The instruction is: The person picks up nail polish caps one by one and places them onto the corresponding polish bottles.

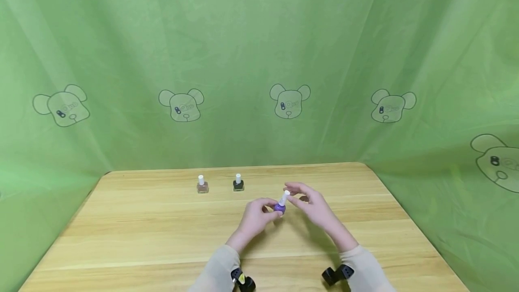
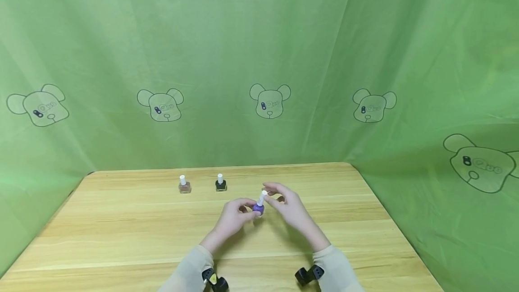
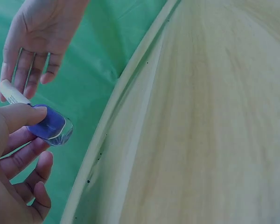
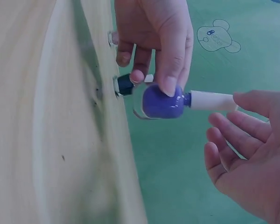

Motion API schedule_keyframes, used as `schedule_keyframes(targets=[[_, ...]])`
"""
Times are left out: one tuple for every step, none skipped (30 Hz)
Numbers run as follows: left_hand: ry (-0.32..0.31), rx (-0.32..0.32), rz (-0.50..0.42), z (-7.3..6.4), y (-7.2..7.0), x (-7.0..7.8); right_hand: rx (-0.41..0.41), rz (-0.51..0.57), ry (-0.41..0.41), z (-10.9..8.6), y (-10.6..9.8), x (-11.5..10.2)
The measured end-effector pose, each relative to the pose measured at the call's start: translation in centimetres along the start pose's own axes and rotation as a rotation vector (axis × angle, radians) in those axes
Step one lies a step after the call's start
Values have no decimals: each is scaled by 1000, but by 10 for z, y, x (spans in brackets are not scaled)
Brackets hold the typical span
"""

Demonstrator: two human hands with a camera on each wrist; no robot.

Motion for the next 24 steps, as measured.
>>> schedule_keyframes(targets=[[-4, -2, -8, 0, 0, 0, -7, 28, 11, 0, 1, 1], [-6, -3, -13, 0, 0, -1, -15, 51, 18, 0, 2, 2], [-4, -3, -16, 1, 0, 0, -22, 65, 23, 0, 3, 3], [-6, -4, -16, 0, 0, 0, -28, 77, 27, 0, 4, 4], [-7, -6, -14, 0, 0, 0, -32, 86, 32, 0, 5, 4], [-7, -7, -13, 0, -1, 1, -34, 90, 36, -1, 6, 4], [-4, -7, -12, 0, -1, 1, -37, 88, 37, -1, 6, 5], [-6, -7, -8, -1, -1, 1, -35, 82, 45, -1, 7, 5], [-8, -7, -4, -1, -1, 1, -31, 75, 52, -2, 6, 5], [-11, -7, 1, -1, -1, 1, -27, 65, 59, -2, 6, 5], [-6, -7, 8, -1, -1, 1, -25, 52, 61, -2, 6, 5], [-5, -7, 15, -1, 0, 1, -23, 38, 61, -2, 6, 5], [-7, -7, 20, -1, 0, 1, -18, 26, 59, -2, 6, 5], [-11, -7, 26, -1, 0, 1, -12, 18, 59, -2, 6, 4], [-10, -6, 32, -1, 0, 0, -8, 6, 51, -2, 6, 4], [-8, -5, 36, -1, 0, 0, -5, -7, 39, -2, 6, 3], [-7, -4, 41, -1, 1, 0, 1, -16, 30, -2, 6, 2], [-9, -3, 46, -1, 1, 1, 11, -27, 24, -2, 6, 2], [-5, -1, 50, -1, 0, 1, 22, -36, 19, -2, 6, 1], [1, 2, 56, -2, 0, 2, 33, -45, 19, -2, 6, 1], [5, 3, 61, -2, 0, 3, 45, -54, 20, -2, 6, 0], [8, 5, 67, -3, 0, 4, 57, -63, 25, -2, 5, 0], [13, 8, 72, -3, 0, 4, 72, -72, 35, -2, 5, 0], [19, 11, 76, -3, 0, 5, 85, -79, 45, -2, 4, 0]])
Point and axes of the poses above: each hand's wrist, its own z-axis towards the middle knuckle, its own y-axis out of the palm, x = y × z, the point moved 5 cm from there along z, towards the middle knuckle, and after that the axes turned 7 degrees about -y, right-handed, at the moved point
